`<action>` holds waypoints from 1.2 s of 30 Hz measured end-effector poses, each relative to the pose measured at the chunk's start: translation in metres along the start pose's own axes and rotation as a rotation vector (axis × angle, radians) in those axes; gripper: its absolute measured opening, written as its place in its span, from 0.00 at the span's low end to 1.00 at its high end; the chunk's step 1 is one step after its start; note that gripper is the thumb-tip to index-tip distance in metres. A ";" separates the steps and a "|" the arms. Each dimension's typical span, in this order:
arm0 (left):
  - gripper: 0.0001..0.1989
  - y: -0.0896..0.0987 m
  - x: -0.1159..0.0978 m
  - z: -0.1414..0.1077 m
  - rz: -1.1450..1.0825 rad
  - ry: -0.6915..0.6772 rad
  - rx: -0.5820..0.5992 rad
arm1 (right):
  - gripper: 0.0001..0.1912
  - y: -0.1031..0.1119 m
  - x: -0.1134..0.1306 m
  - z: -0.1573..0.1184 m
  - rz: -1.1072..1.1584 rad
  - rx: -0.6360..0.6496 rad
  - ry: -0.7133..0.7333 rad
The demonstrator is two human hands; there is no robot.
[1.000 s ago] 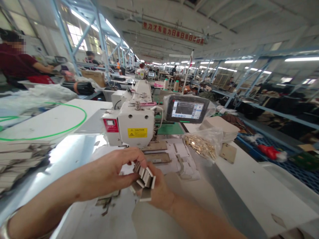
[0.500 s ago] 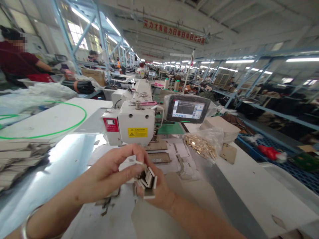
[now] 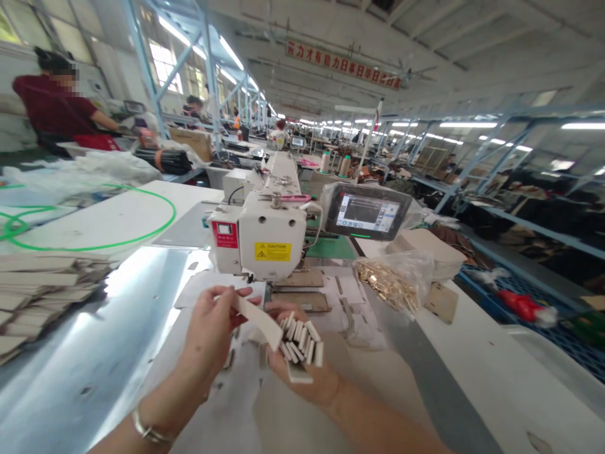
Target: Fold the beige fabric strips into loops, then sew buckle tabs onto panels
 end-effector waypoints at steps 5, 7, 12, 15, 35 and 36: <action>0.09 0.002 0.049 0.002 0.069 0.065 0.028 | 0.15 0.007 0.010 0.006 -0.074 -0.035 0.047; 0.10 0.004 0.055 0.004 0.098 0.053 0.030 | 0.15 0.006 0.012 0.009 -0.063 0.013 0.024; 0.14 0.004 0.065 0.003 0.195 -0.003 0.081 | 0.11 0.008 0.011 0.009 -0.030 -0.007 0.051; 0.18 0.001 0.062 0.000 0.291 -0.047 0.152 | 0.13 0.011 -0.003 0.003 -0.198 -0.038 -0.018; 0.33 -0.029 0.073 -0.049 0.476 -0.410 0.773 | 0.19 0.001 -0.038 -0.005 0.063 -0.129 -0.323; 0.33 -0.029 0.075 -0.049 0.482 -0.420 0.779 | 0.18 0.001 -0.038 -0.005 0.059 -0.131 -0.322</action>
Point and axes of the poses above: each hand's wrist, its own z-axis towards the middle knuckle, its own y-axis out of the back of the hand, x = y × z, the point moved 7 cm from there along z, towards the middle knuckle, and after that the axes turned 2 degrees about -z, right-handed, at the moved point
